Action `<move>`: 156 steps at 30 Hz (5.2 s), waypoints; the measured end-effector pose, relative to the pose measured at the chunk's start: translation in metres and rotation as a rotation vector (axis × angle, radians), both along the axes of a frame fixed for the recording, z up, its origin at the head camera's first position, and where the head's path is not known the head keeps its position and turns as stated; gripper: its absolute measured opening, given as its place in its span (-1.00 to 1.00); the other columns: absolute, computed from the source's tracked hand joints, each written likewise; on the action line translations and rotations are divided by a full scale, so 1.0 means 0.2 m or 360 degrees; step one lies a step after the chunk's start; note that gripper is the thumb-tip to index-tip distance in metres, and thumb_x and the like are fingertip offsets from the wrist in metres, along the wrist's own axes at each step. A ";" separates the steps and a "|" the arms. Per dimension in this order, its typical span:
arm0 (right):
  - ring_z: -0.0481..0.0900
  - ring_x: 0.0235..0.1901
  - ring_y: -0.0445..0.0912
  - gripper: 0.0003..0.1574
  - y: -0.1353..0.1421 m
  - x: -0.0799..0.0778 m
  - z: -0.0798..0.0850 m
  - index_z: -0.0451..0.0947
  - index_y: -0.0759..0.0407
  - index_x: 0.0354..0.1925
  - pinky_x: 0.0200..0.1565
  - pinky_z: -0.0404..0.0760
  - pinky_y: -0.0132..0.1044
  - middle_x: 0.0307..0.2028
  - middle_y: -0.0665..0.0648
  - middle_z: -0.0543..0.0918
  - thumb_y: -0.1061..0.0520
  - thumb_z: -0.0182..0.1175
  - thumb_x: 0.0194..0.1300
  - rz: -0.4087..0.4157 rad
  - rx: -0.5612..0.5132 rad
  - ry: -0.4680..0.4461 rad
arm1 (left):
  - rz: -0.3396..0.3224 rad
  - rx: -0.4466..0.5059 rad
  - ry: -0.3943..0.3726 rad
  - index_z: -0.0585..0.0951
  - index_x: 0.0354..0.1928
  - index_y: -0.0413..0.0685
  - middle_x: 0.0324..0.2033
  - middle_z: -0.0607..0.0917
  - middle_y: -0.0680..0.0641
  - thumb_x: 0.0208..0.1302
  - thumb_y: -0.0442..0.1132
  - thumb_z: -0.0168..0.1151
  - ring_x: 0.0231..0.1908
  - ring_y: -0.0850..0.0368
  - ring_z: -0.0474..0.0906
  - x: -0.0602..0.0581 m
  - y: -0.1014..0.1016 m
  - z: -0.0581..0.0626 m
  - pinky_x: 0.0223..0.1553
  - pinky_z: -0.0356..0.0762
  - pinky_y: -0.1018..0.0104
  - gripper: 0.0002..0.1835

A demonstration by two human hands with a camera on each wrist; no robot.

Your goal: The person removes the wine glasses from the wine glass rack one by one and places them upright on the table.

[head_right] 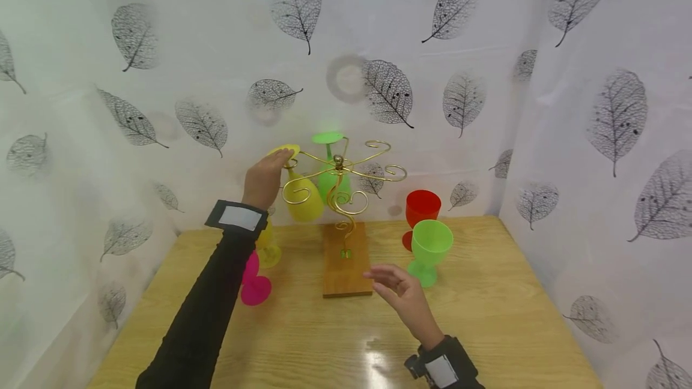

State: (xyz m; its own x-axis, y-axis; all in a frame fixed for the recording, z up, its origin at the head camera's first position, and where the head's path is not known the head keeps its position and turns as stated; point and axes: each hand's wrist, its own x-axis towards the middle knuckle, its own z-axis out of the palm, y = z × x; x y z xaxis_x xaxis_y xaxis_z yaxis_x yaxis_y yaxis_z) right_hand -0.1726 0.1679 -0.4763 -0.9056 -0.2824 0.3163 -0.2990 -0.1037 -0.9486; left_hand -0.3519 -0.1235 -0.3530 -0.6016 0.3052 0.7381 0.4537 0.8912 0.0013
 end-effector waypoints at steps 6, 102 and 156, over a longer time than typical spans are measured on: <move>0.59 -0.01 -0.31 -0.64 0.01 0.00 0.00 0.40 0.40 0.09 0.02 0.56 -0.51 -0.05 -0.17 0.67 0.29 0.05 0.35 -0.0032 0.0034 -0.0027 | -0.0005 0.0022 -0.0070 0.61 0.04 -0.13 0.00 0.67 -0.13 0.28 -0.51 0.04 0.03 0.01 0.61 -0.01 0.02 0.02 0.08 0.56 0.20 -0.65; 0.59 0.00 -0.30 -0.65 -0.01 0.03 -0.01 0.41 0.41 0.08 0.06 0.54 -0.52 -0.06 -0.15 0.67 0.27 0.02 0.38 -0.0013 0.0004 -0.0044 | -0.0392 -0.0206 0.0434 0.64 -0.02 -0.19 -0.12 0.73 -0.13 0.00 -0.48 0.33 -0.09 0.02 0.67 0.50 -0.03 -0.07 -0.07 0.63 0.23 -0.59; 0.09 0.42 -0.22 0.30 -0.09 -0.05 -0.05 -0.33 0.32 0.44 0.33 0.24 -0.47 0.48 0.05 0.00 -0.13 0.29 0.14 0.0270 -0.0149 0.0411 | -0.0384 0.1452 -0.2011 0.59 -0.09 -0.40 -0.28 0.69 -0.17 0.31 -0.42 0.03 -0.43 0.28 0.56 0.53 0.12 -0.68 -0.33 0.67 0.35 -0.77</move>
